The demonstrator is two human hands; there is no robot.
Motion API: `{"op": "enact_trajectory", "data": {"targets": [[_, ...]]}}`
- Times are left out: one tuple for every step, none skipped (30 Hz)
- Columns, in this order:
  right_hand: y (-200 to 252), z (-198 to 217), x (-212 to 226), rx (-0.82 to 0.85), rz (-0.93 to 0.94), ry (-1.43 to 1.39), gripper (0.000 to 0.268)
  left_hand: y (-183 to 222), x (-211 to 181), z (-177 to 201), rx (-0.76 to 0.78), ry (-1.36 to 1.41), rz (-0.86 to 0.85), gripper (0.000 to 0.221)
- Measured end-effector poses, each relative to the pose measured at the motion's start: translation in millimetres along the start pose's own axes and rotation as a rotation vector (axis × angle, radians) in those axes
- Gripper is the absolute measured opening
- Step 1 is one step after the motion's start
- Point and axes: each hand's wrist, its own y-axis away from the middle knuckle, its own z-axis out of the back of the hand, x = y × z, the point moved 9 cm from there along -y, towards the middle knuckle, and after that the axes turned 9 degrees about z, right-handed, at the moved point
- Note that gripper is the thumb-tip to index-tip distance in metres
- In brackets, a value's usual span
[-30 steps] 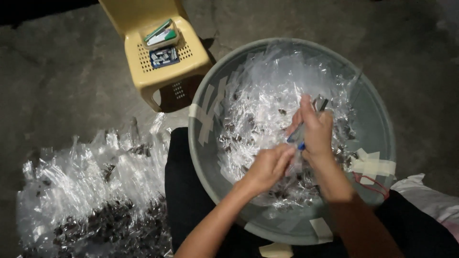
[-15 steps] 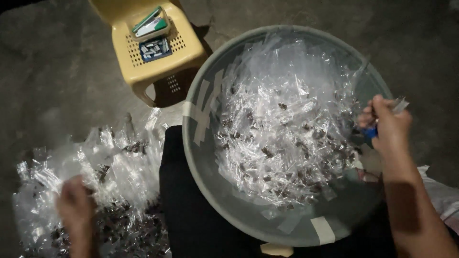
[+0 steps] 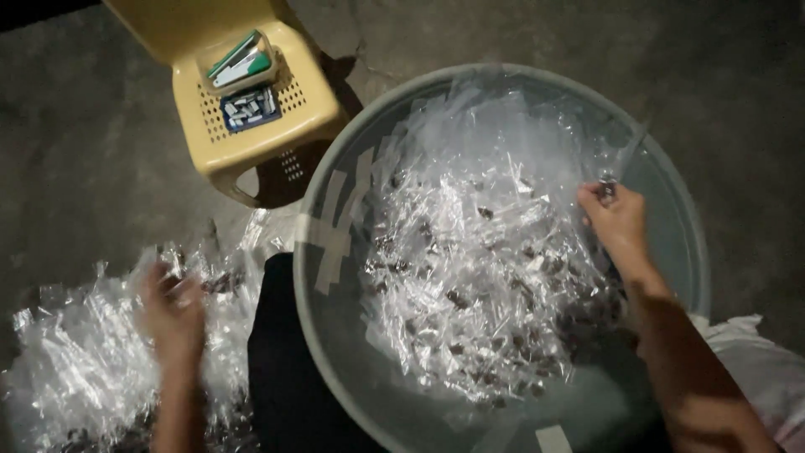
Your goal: Sorting and bagging small plastic-wrapped food items from a large basin into smaller groups using a stapler.
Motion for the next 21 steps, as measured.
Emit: {"op": "enact_trajectory", "data": {"targets": [[-13,-14,-16,0.0,-0.001,-0.004,0.02,6,-23,-39,-0.002,-0.003,-0.002,0.059],[-28,-27,-24,-0.011,0.074,0.016,0.015,17,-58,-92,0.19,0.174,-0.14,0.057],[-42,-39,-34,-0.022,0.15,0.036,0.011,31,-94,-143,0.388,0.349,-0.275,0.055],[-39,-45,-15,-0.023,0.149,0.034,0.011,37,-110,-191,0.387,0.347,-0.277,0.055],[-37,-49,4,0.006,0.158,0.204,0.023,52,-131,-252,0.535,0.283,-0.334,0.054],[-34,-55,23,0.036,0.166,0.374,0.037,69,-150,-312,0.681,0.216,-0.389,0.056],[-33,-62,21,0.038,0.166,0.379,0.037,57,-145,-371,0.684,0.22,-0.385,0.056],[-32,-72,20,0.061,0.171,0.398,0.034,44,-131,-431,0.652,0.192,-0.265,0.072],[-30,-81,18,0.082,0.173,0.418,0.032,37,-121,-496,0.622,0.163,-0.147,0.09],[-31,-89,8,0.081,0.171,0.424,0.032,52,-125,-511,0.628,0.165,-0.145,0.09],[-34,-94,2,0.039,0.186,0.383,0.032,67,-129,-527,0.608,0.046,-0.167,0.096],[-36,-98,-4,-0.002,0.201,0.342,0.032,83,-133,-541,0.586,-0.073,-0.189,0.102],[-39,-102,-8,0.0,0.202,0.344,0.032,93,-133,-546,0.587,-0.071,-0.186,0.102],[-42,-104,-14,-0.004,0.164,0.264,0.025,104,-129,-550,0.594,-0.084,-0.157,0.066],[-44,-112,-18,-0.012,0.128,0.175,0.019,110,-127,-551,0.595,-0.1,-0.134,0.038],[-40,-109,-8,-0.013,0.13,0.169,0.019,110,-127,-535,0.589,-0.102,-0.137,0.038],[-36,-107,-5,0.009,0.07,0.043,0.015,110,-139,-516,0.537,-0.083,-0.249,0.028],[-31,-105,0,0.031,0.01,-0.083,0.013,113,-149,-495,0.483,-0.063,-0.36,0.024],[-24,-95,19,0.026,0.014,-0.082,0.013,112,-153,-481,0.483,-0.06,-0.365,0.024],[-15,-86,39,0.035,0.014,-0.126,0.013,115,-170,-453,0.436,0.216,-0.487,0.022],[-6,-78,59,0.044,0.016,-0.169,0.014,118,-183,-421,0.381,0.494,-0.602,0.02]]}}
